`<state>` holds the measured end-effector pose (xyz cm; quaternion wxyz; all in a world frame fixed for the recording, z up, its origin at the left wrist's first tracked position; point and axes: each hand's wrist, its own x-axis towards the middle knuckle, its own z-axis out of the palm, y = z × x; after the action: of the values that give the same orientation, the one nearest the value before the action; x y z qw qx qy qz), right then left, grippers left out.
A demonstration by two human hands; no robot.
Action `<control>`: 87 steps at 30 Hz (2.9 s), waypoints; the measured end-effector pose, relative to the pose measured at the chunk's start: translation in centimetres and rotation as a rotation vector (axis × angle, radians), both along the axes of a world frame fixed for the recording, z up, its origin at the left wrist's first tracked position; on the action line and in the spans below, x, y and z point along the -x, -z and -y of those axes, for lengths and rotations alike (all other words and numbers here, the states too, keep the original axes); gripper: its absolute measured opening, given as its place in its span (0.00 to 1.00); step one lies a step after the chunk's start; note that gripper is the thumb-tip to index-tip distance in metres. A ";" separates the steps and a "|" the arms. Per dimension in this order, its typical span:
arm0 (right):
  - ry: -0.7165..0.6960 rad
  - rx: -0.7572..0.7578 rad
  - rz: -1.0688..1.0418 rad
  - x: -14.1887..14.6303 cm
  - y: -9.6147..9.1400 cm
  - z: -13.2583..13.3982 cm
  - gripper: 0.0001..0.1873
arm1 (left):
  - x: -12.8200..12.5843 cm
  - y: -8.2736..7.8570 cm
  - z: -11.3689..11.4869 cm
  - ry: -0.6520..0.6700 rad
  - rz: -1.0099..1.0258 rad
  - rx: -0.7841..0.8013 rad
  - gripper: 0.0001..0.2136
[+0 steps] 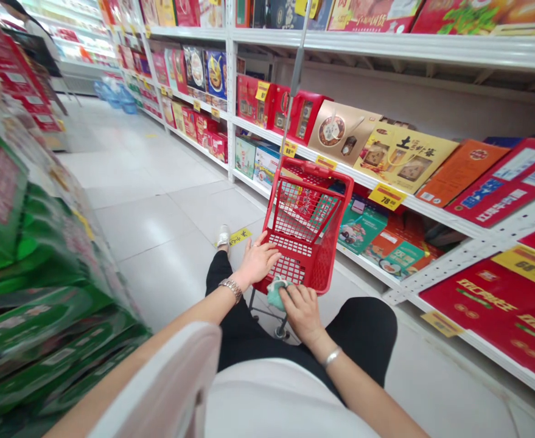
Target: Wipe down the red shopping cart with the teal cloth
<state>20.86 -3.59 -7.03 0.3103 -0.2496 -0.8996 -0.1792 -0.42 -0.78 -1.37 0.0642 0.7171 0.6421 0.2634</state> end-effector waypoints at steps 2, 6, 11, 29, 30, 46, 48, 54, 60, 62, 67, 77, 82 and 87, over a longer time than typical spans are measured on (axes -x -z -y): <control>-0.028 0.016 0.030 2.0 -0.4 -0.3 0.14 | 0.1 0.1 0.0 0.001 -0.004 0.001 0.18; -0.058 0.097 0.090 3.6 -1.1 -0.6 0.15 | 0.6 0.3 0.0 -0.005 -0.008 -0.007 0.19; 0.021 0.095 0.002 0.6 -1.3 -0.3 0.19 | 1.1 0.5 0.1 0.003 -0.019 -0.038 0.17; 0.345 0.481 -0.395 -5.5 -1.9 -1.7 0.32 | 1.8 2.8 -0.2 0.026 -0.015 -0.207 0.17; 0.361 0.487 -0.411 -4.8 -1.5 -1.4 0.31 | 2.0 2.9 -0.2 0.026 -0.022 -0.212 0.17; 0.758 0.542 -0.033 0.0 -8.4 -13.9 0.27 | 2.1 3.1 0.1 0.059 -0.071 -0.218 0.16; 0.768 0.568 -0.009 0.1 -8.7 -13.9 0.25 | 1.9 3.2 0.1 0.054 -0.071 -0.225 0.16; 0.769 0.629 0.016 0.5 -9.1 -11.9 0.20 | 4.0 2.9 0.1 0.016 -0.109 -0.183 0.16; 0.758 0.685 0.032 2.6 -9.5 -8.5 0.17 | 8.5 1.1 -0.4 -0.124 -0.228 0.019 0.17; 0.738 0.692 0.010 3.4 -9.3 -7.3 0.18 | 9.2 0.5 -0.3 -0.207 -0.264 -0.013 0.17; 0.731 0.669 -0.036 5.0 -8.4 -4.8 0.19 | 6.1 0.9 0.8 -0.345 -0.204 -0.163 0.19; 0.417 0.386 -0.116 3.4 -4.7 -0.6 0.24 | -1.9 3.8 2.3 -0.184 -0.093 -0.021 0.28; 0.266 0.240 -0.192 2.6 -4.3 -1.6 0.23 | -0.9 4.1 3.2 -0.165 -0.222 -0.086 0.31; 0.225 0.360 -0.241 -0.1 -5.6 -4.8 0.18 | 0.8 2.7 2.5 -0.159 -0.269 -0.083 0.30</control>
<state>21.01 1.18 -1.42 0.3442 -0.4191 -0.8400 -0.0181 -1.26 -3.28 -4.02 -0.0732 0.6950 0.6880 0.1958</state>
